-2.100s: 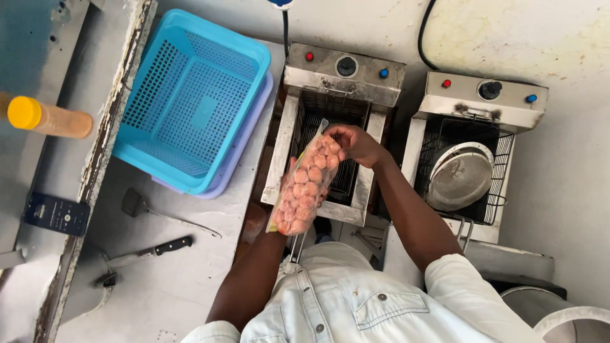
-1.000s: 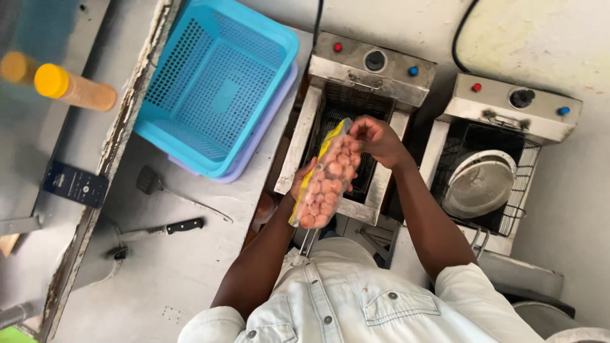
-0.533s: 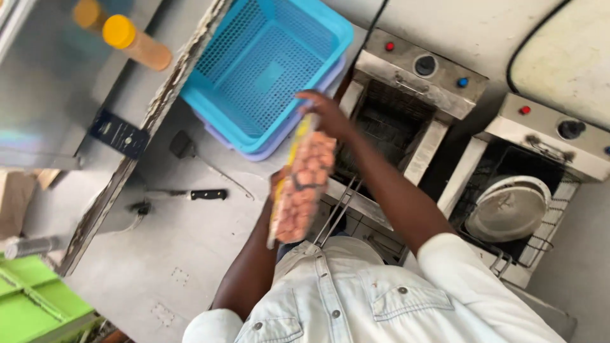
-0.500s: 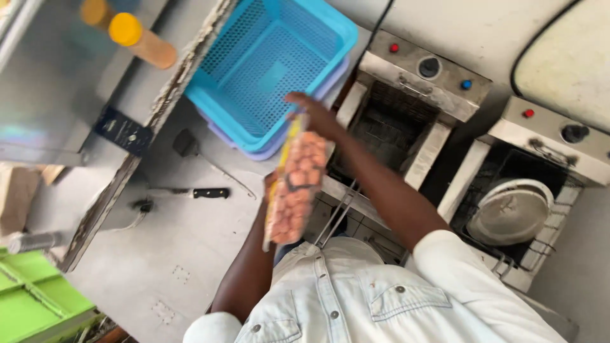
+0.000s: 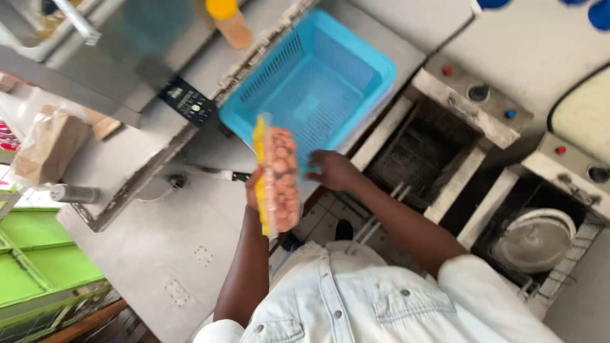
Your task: Opening a package of sausages and placing them into a deep fryer for cooking
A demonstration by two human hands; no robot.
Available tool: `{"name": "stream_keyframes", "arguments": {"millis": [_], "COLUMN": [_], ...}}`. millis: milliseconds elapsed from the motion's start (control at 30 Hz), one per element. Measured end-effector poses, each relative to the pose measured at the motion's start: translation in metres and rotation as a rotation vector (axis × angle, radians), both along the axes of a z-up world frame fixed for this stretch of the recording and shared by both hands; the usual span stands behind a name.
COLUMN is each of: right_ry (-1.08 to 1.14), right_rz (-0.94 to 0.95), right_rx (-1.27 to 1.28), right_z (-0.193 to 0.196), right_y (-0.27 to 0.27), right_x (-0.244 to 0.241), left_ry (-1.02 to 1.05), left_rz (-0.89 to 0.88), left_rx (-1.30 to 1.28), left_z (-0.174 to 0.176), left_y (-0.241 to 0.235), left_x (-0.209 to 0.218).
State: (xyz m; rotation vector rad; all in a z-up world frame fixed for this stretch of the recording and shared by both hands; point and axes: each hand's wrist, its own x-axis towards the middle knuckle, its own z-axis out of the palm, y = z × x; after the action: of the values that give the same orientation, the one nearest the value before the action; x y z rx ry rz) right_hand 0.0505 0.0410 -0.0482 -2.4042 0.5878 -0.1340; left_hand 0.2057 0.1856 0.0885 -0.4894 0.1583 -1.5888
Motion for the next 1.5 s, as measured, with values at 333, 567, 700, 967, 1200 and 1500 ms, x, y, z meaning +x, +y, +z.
{"name": "stream_keyframes", "arguments": {"millis": [333,567,700,967,1200,1500], "right_ry": [-0.439,-0.608,-0.669,-0.553,-0.382,-0.233], "right_rz": [-0.817,-1.106,-1.065,-0.977,-1.018,-0.920], "right_rx": [1.202,1.219,1.161,0.918,0.559,0.358], "right_z": [0.073,0.042,0.075,0.100,0.030,0.010], "right_y": [0.007,0.000,0.001,-0.002,-0.026,-0.035], "right_x": [0.038,0.048,0.058,0.075,0.070,0.064], "left_ry": [-1.069,-1.255,-1.075,-0.830,-0.888,-1.087], "left_rz": [-0.370,-0.210,-0.205,-0.035,0.137,0.204], "left_rx": [0.622,0.622,0.553,0.608,0.848,0.928], "left_z": [-0.120,-0.088,-0.084,-0.077,-0.121,-0.134], "left_y": [-0.069,-0.072,-0.075,-0.086,-0.095,-0.103], "left_x": [0.053,0.043,0.053,0.048,0.040,0.041]}}
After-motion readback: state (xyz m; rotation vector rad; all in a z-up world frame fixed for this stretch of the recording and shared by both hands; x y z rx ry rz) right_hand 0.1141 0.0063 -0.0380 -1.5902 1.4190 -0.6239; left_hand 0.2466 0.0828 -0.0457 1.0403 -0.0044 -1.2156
